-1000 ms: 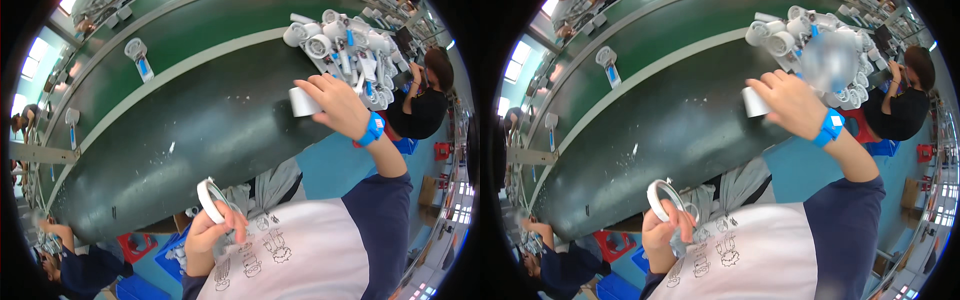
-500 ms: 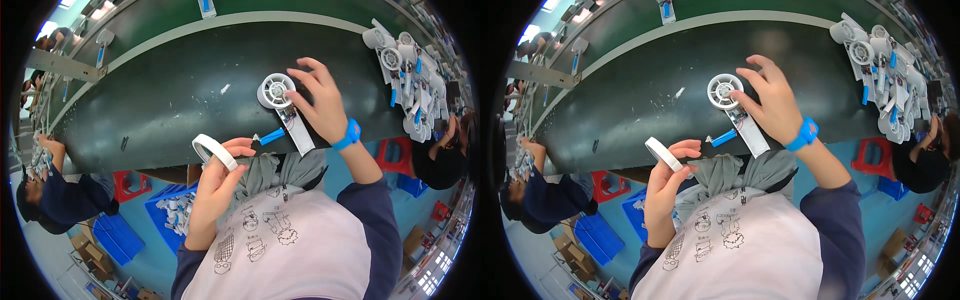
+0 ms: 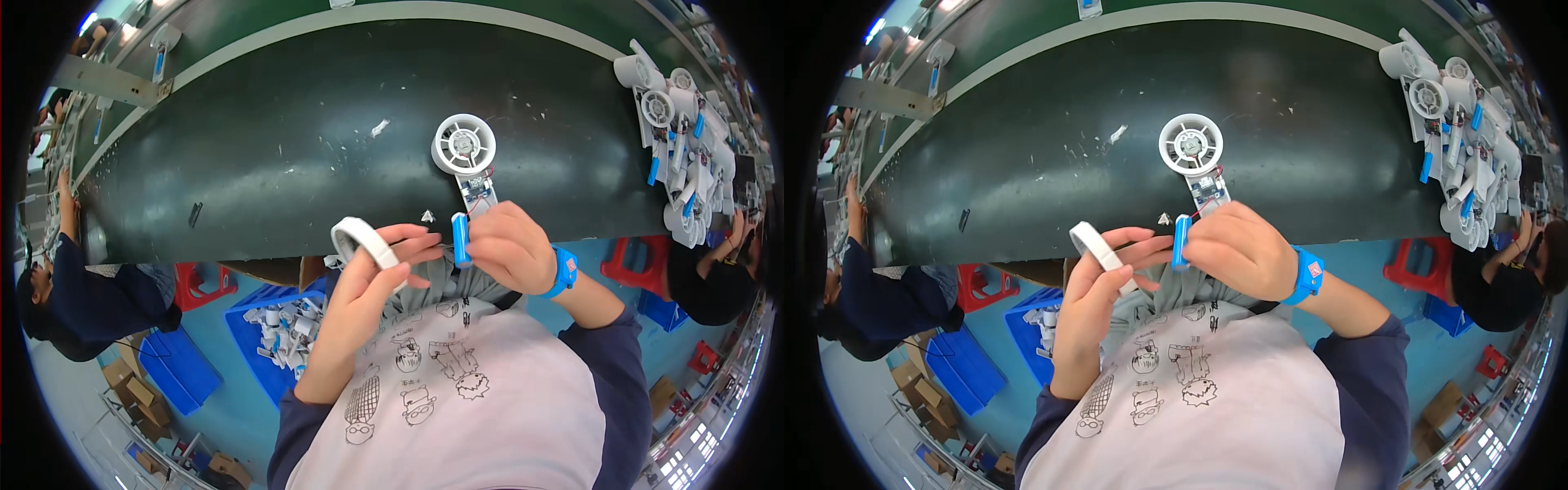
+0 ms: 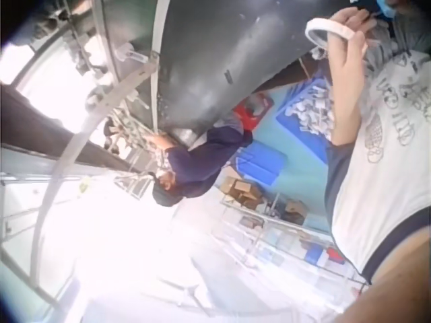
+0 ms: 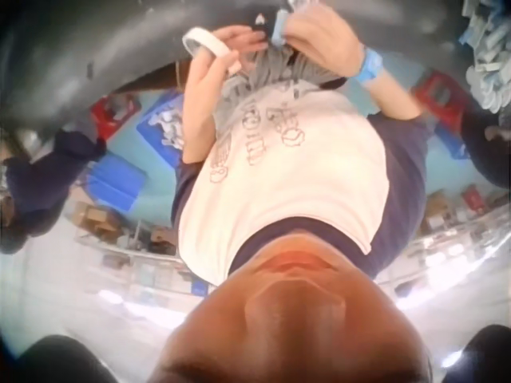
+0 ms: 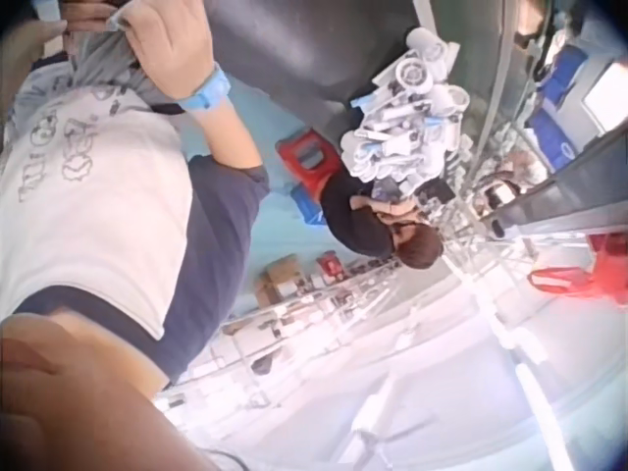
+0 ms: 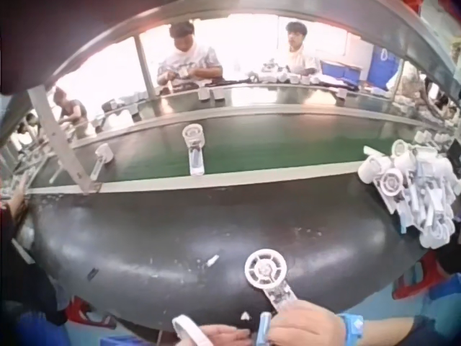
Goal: The person attaches adhesive tape to batteries, inserts the batteries into handheld fan casings, and places the assembled fans onto a conveyor belt.
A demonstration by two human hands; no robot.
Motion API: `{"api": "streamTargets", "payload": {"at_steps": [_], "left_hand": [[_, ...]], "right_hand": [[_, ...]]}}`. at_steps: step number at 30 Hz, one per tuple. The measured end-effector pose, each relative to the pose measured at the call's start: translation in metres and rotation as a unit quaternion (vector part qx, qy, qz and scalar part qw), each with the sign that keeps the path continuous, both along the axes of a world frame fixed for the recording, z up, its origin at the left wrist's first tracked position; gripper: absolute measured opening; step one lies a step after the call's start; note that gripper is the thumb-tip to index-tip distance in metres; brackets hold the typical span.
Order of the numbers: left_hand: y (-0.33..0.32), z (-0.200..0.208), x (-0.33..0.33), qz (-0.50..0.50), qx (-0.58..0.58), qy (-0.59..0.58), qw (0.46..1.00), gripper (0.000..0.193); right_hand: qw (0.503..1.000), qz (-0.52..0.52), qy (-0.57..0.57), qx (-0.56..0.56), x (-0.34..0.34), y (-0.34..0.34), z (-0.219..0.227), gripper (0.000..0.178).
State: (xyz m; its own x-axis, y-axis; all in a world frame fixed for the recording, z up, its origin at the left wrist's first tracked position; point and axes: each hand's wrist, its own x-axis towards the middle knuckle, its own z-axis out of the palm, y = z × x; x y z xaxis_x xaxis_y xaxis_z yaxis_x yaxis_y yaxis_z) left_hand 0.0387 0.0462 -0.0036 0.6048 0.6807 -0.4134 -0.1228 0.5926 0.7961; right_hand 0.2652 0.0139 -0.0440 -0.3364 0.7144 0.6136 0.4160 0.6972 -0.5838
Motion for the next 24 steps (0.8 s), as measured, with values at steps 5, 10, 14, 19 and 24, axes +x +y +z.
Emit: {"api": "streamTargets", "payload": {"at_steps": [5,10,14,19,24], "left_hand": [[0.005,0.007,0.014,-0.062,-0.010,-0.035,0.997,0.046],[-0.004,0.010,0.023,-0.077,-0.004,-0.024,0.997,0.046],[-0.008,0.010,0.011,-0.062,-0.026,-0.022,0.997,0.043],[-0.006,0.006,0.016,-0.263,-0.067,-0.033,0.962,0.036],[-0.006,-0.002,0.022,-0.280,-0.020,-0.035,0.959,0.045]], "right_hand": [[0.999,0.001,-0.036,-0.023,-0.003,-0.010,0.009,0.024],[0.967,-0.088,0.094,-0.218,-0.012,-0.026,0.015,0.032],[0.925,-0.072,0.216,-0.304,-0.001,-0.028,0.019,0.045],[0.866,0.042,0.343,-0.362,-0.002,-0.029,0.012,0.054],[0.897,0.056,0.275,-0.340,-0.002,-0.025,0.011,0.057]]}}
